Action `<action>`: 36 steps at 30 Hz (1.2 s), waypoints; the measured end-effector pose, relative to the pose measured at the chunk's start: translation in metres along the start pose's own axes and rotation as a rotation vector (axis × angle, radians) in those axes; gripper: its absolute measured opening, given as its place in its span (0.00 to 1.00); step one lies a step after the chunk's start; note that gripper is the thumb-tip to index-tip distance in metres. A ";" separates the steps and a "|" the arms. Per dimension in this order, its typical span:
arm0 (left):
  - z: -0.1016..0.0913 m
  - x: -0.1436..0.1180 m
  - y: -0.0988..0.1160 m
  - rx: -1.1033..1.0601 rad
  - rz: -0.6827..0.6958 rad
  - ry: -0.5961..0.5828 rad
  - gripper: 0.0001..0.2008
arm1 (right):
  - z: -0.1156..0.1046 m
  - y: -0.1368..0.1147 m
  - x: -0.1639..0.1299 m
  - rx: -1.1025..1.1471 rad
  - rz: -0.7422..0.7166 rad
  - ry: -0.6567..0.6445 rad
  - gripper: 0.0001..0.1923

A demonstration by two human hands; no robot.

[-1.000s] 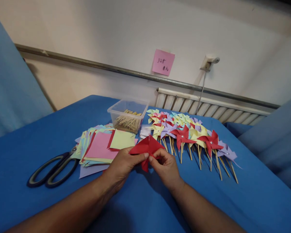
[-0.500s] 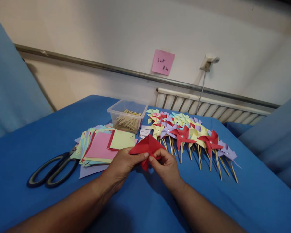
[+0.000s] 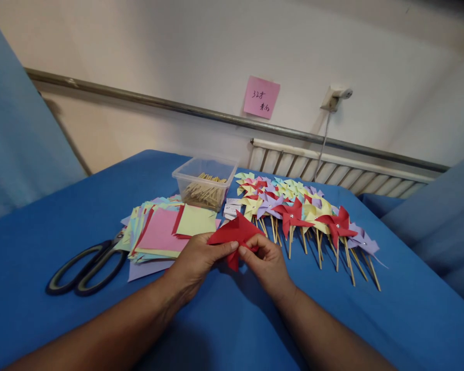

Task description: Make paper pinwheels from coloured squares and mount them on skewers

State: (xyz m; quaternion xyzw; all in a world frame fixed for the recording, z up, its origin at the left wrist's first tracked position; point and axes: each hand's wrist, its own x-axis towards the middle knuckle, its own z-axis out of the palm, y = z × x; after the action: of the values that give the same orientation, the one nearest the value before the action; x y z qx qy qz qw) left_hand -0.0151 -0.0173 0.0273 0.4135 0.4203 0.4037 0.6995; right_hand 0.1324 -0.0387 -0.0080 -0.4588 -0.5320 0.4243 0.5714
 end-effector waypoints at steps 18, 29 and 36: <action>0.001 0.000 -0.001 0.005 -0.029 -0.003 0.16 | -0.002 0.002 0.001 -0.063 -0.057 -0.013 0.10; 0.001 0.002 -0.002 0.010 -0.012 0.008 0.15 | 0.001 0.007 0.001 -0.050 -0.029 0.021 0.10; -0.004 0.004 -0.003 0.137 0.074 0.060 0.14 | -0.001 0.004 0.000 0.098 -0.017 0.027 0.09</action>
State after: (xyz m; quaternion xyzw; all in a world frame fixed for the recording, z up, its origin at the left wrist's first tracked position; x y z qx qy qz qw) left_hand -0.0163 -0.0133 0.0224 0.4632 0.4521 0.4118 0.6414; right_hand 0.1330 -0.0377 -0.0118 -0.4315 -0.5067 0.4388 0.6037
